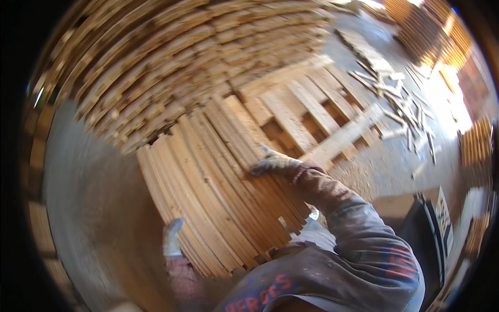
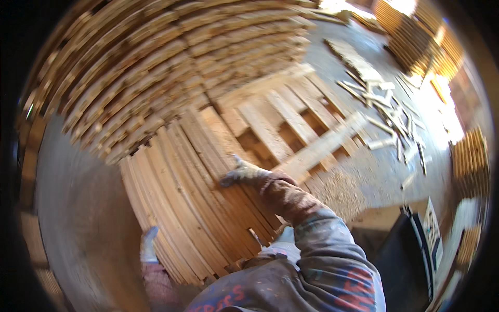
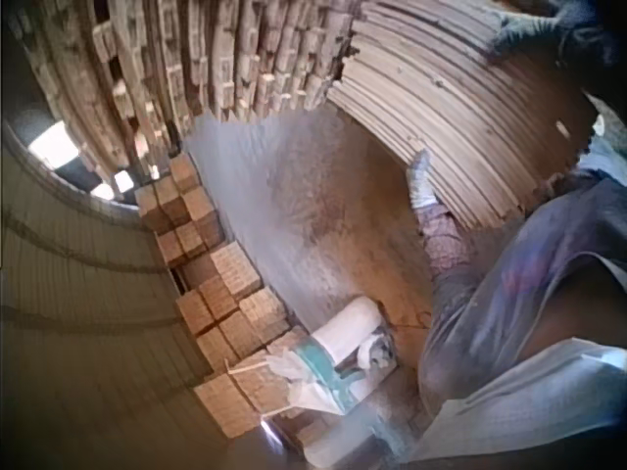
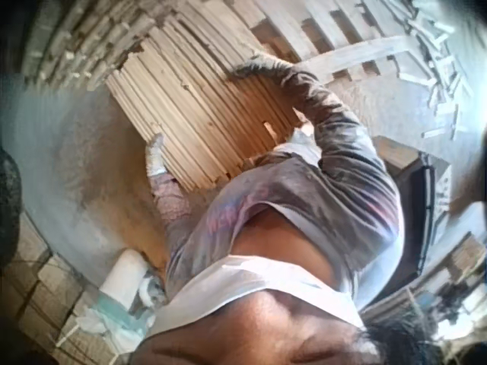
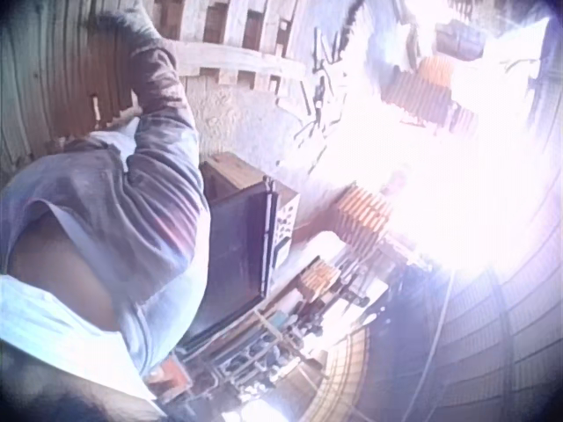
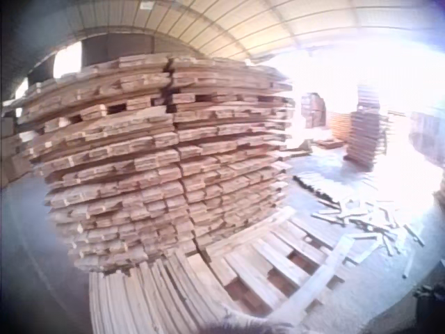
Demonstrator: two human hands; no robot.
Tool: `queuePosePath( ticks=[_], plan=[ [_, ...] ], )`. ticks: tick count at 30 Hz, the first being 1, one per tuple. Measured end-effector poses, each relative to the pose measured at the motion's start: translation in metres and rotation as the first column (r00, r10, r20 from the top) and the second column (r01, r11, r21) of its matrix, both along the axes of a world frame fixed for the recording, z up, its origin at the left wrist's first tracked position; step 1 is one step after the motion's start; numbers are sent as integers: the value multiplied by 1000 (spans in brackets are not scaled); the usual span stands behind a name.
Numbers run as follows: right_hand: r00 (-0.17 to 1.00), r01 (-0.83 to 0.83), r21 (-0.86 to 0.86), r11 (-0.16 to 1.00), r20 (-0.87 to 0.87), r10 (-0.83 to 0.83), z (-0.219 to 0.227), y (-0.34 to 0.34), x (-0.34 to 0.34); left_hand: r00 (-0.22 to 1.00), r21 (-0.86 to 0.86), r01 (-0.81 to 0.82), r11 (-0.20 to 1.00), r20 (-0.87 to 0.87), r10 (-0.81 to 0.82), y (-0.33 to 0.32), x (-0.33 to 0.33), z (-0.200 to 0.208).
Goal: The person repeatedly picks up wooden planks from a stack and places them onto a conveyor or table surface. The person handles the planks one at a time or in small groups, moving them between locations within the workshop.
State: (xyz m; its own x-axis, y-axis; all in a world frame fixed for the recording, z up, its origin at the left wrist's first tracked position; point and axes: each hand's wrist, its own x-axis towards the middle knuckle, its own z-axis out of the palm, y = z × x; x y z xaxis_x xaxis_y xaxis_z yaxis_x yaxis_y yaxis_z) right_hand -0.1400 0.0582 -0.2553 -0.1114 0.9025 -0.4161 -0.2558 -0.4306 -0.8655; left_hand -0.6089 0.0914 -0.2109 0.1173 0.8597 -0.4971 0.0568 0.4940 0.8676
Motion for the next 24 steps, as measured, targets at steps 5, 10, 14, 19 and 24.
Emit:
queuePosePath(
  ticks=[5,10,14,19,24],
  plan=[
    [983,182,128,975,7,-184,22,-55,36,987,50,7,999,158,-15,-33,83,61],
    [902,432,273,859,-140,-409,100,-164,96,937,184,327,927,66,-344,18,124,76],
    [689,684,442,581,-130,-713,170,-303,135,662,136,678,722,313,-681,125,252,30],
    [264,899,406,166,-197,-944,202,-491,120,188,369,889,270,242,-952,-79,512,176],
    [-381,826,348,-443,-236,-894,158,-669,37,-357,380,890,-252,239,-903,-271,717,132]
  ],
)
